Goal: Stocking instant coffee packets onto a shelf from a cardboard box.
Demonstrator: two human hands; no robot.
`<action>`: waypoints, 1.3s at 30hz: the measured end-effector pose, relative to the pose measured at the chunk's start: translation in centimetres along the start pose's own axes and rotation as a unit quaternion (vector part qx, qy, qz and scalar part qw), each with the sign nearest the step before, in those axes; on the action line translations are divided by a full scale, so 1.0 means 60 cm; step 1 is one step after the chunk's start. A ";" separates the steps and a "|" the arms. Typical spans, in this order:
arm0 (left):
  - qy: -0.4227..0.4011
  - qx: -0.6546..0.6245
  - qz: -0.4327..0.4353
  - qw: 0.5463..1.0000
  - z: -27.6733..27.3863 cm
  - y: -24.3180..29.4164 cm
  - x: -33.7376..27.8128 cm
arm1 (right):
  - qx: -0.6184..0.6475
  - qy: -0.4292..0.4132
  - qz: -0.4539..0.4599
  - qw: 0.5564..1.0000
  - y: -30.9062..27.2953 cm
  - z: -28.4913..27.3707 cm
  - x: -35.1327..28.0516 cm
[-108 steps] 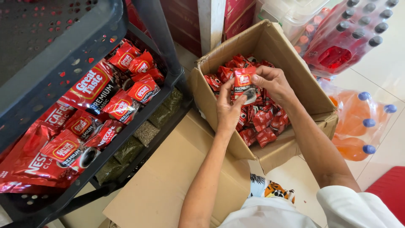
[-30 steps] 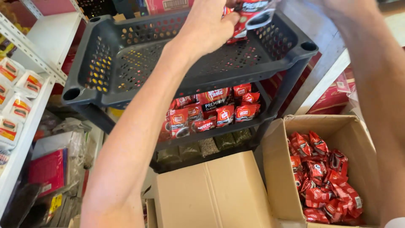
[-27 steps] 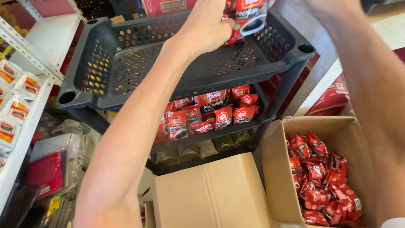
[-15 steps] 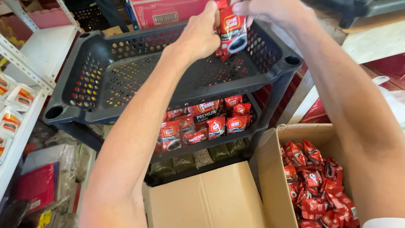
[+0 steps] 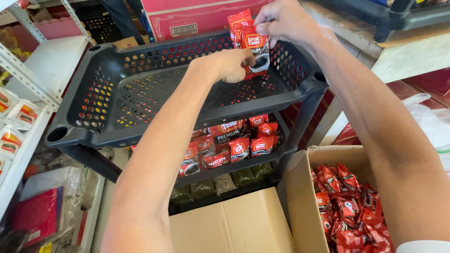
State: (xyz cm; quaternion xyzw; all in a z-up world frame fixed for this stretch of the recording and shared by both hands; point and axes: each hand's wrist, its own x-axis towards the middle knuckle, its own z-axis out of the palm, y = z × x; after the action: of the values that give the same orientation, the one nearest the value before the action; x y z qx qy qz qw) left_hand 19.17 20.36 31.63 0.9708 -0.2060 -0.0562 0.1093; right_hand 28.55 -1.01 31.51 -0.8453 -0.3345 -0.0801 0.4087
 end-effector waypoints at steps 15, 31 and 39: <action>0.003 -0.008 0.014 1.000 0.027 -0.012 0.021 | -0.031 0.001 -0.007 1.000 -0.024 -0.005 -0.024; 0.014 -0.026 0.030 0.999 0.043 -0.033 0.037 | -0.019 -0.014 -0.035 0.999 -0.003 0.002 -0.017; 0.015 -0.047 0.045 0.998 0.044 -0.031 0.026 | 0.025 -0.014 -0.073 0.997 0.024 0.004 -0.008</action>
State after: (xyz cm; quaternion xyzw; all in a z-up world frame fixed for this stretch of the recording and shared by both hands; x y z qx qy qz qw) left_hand 20.89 20.87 28.55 0.9552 -0.2446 -0.0463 0.1603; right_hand 29.08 -1.74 30.23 -0.8092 -0.4031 -0.0892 0.4181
